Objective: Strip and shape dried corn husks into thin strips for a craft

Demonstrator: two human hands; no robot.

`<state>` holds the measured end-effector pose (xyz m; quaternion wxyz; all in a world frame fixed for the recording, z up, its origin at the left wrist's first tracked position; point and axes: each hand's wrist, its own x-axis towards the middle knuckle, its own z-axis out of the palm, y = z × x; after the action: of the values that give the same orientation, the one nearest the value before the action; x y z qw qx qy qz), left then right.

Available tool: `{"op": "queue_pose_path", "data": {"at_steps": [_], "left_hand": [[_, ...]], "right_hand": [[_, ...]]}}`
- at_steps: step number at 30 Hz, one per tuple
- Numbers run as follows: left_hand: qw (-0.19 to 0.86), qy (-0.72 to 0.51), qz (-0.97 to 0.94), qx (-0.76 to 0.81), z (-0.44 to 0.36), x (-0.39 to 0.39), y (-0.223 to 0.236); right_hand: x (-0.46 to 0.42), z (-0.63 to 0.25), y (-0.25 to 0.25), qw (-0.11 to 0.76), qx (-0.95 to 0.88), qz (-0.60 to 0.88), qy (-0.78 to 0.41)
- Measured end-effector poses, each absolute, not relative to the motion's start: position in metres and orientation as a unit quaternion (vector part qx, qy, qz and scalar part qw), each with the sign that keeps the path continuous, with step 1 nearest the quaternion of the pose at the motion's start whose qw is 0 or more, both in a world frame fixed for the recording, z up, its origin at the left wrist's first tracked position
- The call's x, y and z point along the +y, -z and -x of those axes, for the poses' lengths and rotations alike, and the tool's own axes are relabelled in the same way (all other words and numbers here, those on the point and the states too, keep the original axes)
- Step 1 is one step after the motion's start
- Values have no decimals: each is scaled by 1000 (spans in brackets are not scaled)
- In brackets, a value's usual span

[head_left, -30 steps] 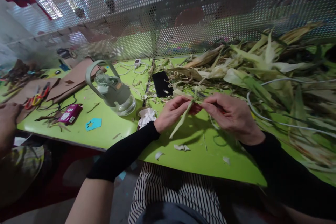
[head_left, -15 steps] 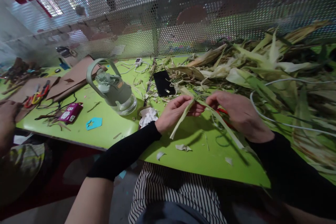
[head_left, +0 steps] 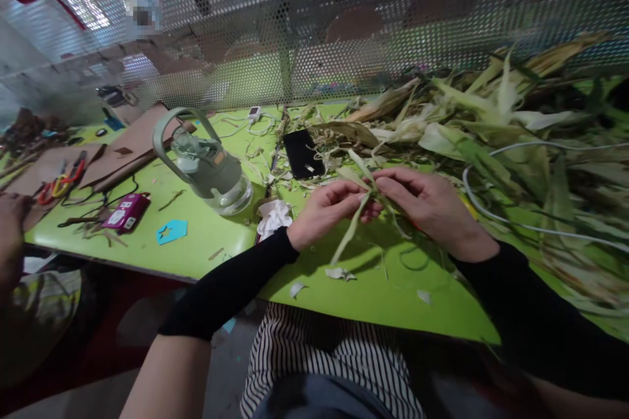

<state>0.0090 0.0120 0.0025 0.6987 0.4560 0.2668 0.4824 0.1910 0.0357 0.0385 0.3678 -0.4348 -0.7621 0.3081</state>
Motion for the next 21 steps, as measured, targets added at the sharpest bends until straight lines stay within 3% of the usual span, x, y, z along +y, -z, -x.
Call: {"op": "queue_pose_path", "data": {"at_steps": [4, 11, 21], "left_hand": [[714, -476, -449, 249, -10, 11, -1], [736, -453, -432, 257, -8, 8, -4], [726, -459, -455, 236, -7, 8, -1]], "right_hand": [[36, -191, -38, 346, -730, 423, -411], [32, -187, -42, 375, -674, 426, -473], [29, -194, -44, 412, -779, 371, -293]]}}
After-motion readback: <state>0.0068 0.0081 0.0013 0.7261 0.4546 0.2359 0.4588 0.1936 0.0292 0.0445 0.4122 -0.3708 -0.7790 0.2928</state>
